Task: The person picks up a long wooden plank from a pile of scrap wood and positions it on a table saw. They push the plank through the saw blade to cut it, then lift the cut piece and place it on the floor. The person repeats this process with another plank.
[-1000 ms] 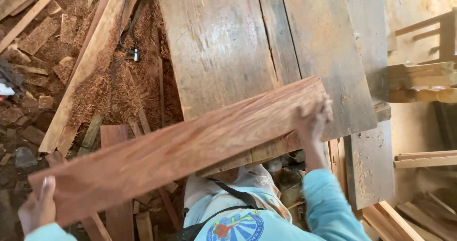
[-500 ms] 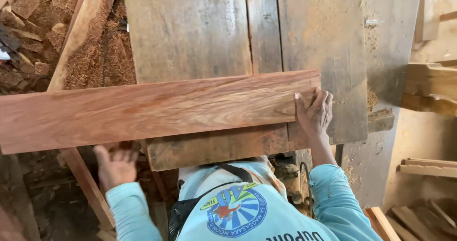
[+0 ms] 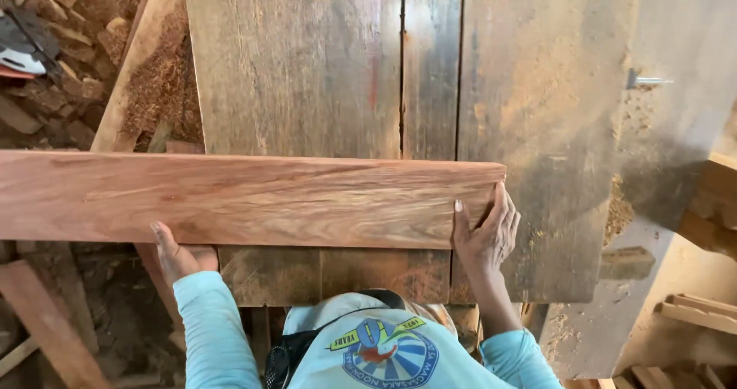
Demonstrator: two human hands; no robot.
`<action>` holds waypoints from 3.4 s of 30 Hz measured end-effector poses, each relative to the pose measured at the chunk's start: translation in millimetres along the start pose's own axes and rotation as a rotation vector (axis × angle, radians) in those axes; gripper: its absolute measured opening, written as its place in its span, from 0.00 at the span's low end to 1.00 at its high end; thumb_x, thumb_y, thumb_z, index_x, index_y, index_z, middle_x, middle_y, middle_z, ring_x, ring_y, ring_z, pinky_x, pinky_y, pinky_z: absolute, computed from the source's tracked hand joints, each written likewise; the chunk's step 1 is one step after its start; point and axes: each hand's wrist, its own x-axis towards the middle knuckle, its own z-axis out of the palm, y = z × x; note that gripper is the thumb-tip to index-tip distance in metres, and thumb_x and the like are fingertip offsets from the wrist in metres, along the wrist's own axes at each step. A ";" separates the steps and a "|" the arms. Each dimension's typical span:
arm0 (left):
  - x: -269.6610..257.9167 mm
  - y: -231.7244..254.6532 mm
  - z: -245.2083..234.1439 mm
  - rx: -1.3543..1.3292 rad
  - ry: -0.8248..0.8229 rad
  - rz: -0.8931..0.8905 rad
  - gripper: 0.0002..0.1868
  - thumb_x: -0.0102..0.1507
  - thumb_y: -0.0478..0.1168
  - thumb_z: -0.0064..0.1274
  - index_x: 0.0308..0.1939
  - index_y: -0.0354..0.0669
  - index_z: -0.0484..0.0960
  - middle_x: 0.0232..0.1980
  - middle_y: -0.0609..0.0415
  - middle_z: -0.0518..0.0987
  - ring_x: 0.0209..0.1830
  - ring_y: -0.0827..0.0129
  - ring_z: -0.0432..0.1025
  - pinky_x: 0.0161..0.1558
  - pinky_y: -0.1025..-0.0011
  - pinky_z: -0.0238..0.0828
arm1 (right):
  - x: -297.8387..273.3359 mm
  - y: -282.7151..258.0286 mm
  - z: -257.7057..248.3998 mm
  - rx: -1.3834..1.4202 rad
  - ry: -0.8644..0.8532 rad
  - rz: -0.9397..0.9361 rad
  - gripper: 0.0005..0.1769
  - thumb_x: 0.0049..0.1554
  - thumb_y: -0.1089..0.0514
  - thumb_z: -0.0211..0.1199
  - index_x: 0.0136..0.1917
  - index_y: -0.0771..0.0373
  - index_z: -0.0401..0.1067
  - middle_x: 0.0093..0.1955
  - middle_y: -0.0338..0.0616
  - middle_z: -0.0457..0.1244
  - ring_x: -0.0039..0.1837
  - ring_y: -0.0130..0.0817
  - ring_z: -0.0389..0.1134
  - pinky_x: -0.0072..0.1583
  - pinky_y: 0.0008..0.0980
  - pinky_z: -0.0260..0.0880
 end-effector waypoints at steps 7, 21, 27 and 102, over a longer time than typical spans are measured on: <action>34.1 -14.1 -1.6 0.045 0.009 -0.037 0.37 0.70 0.52 0.56 0.79 0.47 0.60 0.75 0.54 0.69 0.73 0.59 0.66 0.75 0.51 0.63 | 36.0 -24.1 9.7 -0.034 -0.050 0.043 0.43 0.62 0.40 0.63 0.77 0.71 0.56 0.70 0.63 0.61 0.66 0.60 0.62 0.66 0.53 0.60; 37.7 -5.1 0.5 0.091 0.146 -0.084 0.39 0.66 0.53 0.63 0.77 0.46 0.66 0.75 0.52 0.70 0.76 0.59 0.65 0.78 0.52 0.63 | 31.5 -5.2 29.2 0.036 -0.068 0.115 0.46 0.64 0.33 0.57 0.76 0.74 0.55 0.65 0.62 0.59 0.65 0.51 0.63 0.65 0.47 0.67; 43.1 -4.2 15.6 0.066 0.096 -0.060 0.42 0.66 0.55 0.65 0.79 0.46 0.64 0.78 0.54 0.67 0.78 0.60 0.62 0.81 0.55 0.61 | 44.1 -15.5 24.9 -0.005 -0.065 0.055 0.46 0.65 0.34 0.57 0.77 0.74 0.54 0.70 0.66 0.59 0.72 0.57 0.62 0.68 0.51 0.66; 89.3 -7.1 73.8 -0.028 0.058 -0.117 0.31 0.67 0.53 0.58 0.70 0.46 0.71 0.70 0.57 0.74 0.70 0.64 0.68 0.73 0.57 0.65 | 123.6 -31.5 39.0 -0.009 0.008 -0.013 0.43 0.64 0.37 0.65 0.77 0.70 0.60 0.72 0.61 0.63 0.72 0.56 0.64 0.72 0.52 0.66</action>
